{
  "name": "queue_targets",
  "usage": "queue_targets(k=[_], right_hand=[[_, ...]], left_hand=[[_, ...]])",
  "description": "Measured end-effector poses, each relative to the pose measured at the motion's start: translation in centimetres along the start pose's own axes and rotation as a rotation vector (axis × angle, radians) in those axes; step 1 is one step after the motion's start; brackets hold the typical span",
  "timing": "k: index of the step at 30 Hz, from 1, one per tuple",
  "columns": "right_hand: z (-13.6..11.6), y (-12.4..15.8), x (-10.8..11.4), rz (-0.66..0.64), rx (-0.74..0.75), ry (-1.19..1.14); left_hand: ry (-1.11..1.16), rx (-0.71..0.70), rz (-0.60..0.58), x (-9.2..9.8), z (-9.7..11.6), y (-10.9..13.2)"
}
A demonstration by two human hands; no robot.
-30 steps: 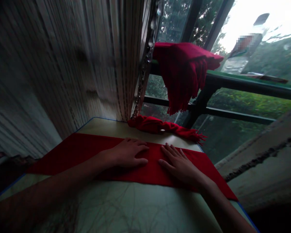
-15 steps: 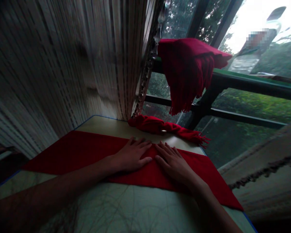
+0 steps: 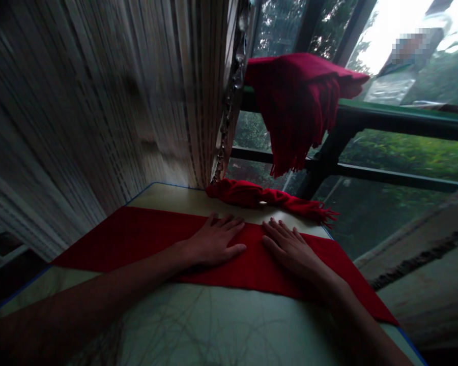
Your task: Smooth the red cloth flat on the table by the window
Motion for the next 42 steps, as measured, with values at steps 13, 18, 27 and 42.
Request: queue_targets(k=[13, 18, 27, 42], right_hand=[[0.23, -0.27, 0.05, 0.009, 0.003, 0.008], [0.31, -0.23, 0.12, 0.006, -0.003, -0.005], [0.11, -0.13, 0.28, -0.001, -0.019, -0.031], [0.20, -0.18, 0.28, -0.008, -0.014, -0.020]], left_hand=[[0.039, -0.008, -0.037, -0.05, 0.16, 0.07], [0.030, 0.002, -0.039, -0.07, 0.21, -0.09], [0.019, 0.004, -0.038, 0.07, 0.22, -0.11], [0.007, 0.022, -0.053, 0.21, 0.34, 0.03]])
Point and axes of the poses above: each hand's wrist, its own y-axis away from the middle knuckle, its own x-axis out of the back of the hand, z = x × y, the point moved 10 cm from there along -y, towards the middle knuckle, and after that the axes turned 1 degree about -z, right-handed, at the moved point
